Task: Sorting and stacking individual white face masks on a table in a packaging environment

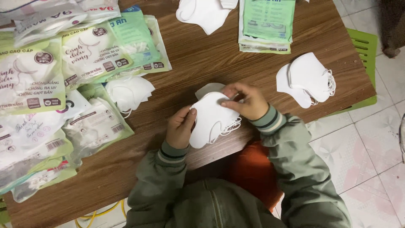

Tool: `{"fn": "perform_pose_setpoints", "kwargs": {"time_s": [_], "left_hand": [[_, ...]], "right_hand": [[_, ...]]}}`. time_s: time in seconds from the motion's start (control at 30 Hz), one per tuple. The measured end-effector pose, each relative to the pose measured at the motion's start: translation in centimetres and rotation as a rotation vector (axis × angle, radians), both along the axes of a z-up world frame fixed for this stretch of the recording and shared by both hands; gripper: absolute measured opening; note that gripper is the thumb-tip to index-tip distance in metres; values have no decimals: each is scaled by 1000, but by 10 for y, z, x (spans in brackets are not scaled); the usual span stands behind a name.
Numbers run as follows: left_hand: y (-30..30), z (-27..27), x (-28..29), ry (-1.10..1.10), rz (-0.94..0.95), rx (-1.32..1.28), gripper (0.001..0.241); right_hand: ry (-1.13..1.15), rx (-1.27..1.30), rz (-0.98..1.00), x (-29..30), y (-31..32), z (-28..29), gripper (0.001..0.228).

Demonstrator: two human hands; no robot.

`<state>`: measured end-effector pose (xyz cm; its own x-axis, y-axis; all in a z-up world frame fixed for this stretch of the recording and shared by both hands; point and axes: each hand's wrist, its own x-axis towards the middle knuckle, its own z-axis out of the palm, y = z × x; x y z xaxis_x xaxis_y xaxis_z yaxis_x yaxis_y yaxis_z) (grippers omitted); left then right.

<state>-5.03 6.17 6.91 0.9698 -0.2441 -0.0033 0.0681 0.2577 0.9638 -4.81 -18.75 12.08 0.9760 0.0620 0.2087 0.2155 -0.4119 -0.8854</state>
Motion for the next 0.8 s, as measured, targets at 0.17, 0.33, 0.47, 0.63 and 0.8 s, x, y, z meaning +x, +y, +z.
{"fn": "perform_pose_setpoints", "kwargs": {"time_s": [0.17, 0.33, 0.47, 0.63, 0.8], "left_hand": [[-2, 15, -2, 50, 32, -25, 26], [4, -10, 5, 59, 109, -45, 27], [5, 12, 0, 92, 88, -52, 27], [11, -46, -3, 103, 41, -11, 28], [5, 8, -10, 53, -35, 58, 29]], "right_hand": [[22, 29, -23, -1, -5, -4, 20], [36, 145, -23, -4, -46, -19, 19], [141, 391, 60, -5, -31, -11, 18], [201, 355, 121, 1, -6, -33, 14], [202, 290, 116, 3, 1, -53, 12]]}}
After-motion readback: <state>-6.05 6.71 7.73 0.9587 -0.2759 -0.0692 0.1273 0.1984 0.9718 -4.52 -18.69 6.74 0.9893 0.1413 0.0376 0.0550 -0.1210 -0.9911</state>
